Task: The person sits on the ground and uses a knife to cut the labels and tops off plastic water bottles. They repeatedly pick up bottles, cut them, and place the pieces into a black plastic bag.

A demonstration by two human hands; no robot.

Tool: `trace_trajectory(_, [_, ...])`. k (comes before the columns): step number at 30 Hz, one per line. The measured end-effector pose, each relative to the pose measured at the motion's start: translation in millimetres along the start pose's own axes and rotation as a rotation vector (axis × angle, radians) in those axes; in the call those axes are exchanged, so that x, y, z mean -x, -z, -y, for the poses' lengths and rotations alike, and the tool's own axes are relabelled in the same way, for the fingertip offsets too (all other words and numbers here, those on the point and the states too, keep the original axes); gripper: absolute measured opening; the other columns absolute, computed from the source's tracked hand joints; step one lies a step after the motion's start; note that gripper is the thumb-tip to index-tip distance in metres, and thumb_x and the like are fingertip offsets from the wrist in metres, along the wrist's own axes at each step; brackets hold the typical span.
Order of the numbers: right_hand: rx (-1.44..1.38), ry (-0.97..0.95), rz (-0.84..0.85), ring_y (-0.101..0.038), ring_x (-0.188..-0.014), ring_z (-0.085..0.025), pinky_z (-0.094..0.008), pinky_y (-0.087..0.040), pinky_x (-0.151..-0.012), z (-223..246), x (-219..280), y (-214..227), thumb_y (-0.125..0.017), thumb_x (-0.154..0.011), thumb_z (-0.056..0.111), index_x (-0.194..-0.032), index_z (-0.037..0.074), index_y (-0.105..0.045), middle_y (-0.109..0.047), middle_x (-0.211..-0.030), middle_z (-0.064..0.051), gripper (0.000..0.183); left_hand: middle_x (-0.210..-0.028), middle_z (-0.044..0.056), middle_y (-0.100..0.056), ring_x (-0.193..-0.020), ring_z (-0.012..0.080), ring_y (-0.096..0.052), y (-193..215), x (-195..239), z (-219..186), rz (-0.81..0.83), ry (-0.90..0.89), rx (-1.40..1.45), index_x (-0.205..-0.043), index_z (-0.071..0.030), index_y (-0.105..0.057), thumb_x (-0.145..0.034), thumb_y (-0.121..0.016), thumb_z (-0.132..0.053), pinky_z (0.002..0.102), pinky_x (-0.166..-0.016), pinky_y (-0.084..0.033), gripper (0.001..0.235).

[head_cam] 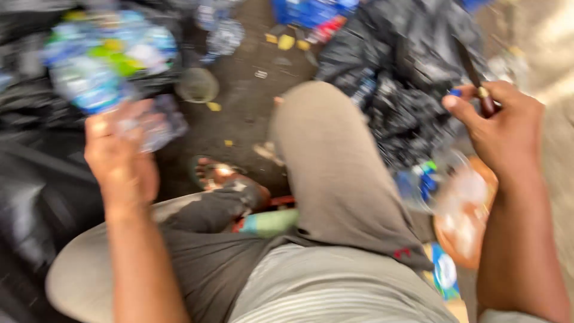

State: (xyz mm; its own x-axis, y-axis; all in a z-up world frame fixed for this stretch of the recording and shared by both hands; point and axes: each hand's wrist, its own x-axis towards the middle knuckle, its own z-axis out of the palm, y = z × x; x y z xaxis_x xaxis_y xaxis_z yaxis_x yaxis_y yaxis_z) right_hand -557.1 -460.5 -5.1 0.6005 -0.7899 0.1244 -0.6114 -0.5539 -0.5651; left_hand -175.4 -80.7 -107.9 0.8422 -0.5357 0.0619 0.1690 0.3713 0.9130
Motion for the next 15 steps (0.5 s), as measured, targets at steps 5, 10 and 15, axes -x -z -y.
trace_trajectory(5, [0.131,-0.197,0.022,-0.037,-0.065,-0.013,-0.028,-0.032,-0.057,-65,58,33,-0.086,-0.097,0.008,-0.116,-0.003,-0.075,-0.049,-0.077,-0.003,0.024,-0.145,0.013,-0.064,-0.114,0.0204,-0.071,28,6,8,-0.024,0.101,-0.158,-0.142,-0.014,-0.049,-0.097,-0.068,-0.021,0.027,-0.106,-0.062,0.049])
trace_trajectory(10, [0.237,-0.348,0.047,-0.058,-0.076,-0.022,-0.035,-0.047,-0.068,-160,106,48,-0.087,-0.083,-0.001,-0.119,-0.009,-0.073,-0.067,-0.094,-0.015,0.04,-0.146,0.009,-0.068,-0.115,0.016,-0.074,27,6,13,-0.057,0.132,-0.117,-0.15,-0.014,-0.049,-0.101,-0.064,-0.019,0.023,-0.1,-0.065,0.052])
trace_trajectory(15, [0.443,-0.247,0.03,-0.064,-0.073,-0.034,-0.042,-0.051,-0.065,-318,126,36,-0.099,-0.079,0.021,-0.135,-0.013,-0.073,-0.073,-0.102,-0.025,0.071,-0.136,0.016,-0.066,-0.108,0.0233,-0.07,24,5,17,-0.11,-0.001,-0.102,-0.149,-0.012,-0.046,-0.099,-0.072,-0.025,0.035,-0.103,-0.063,0.058])
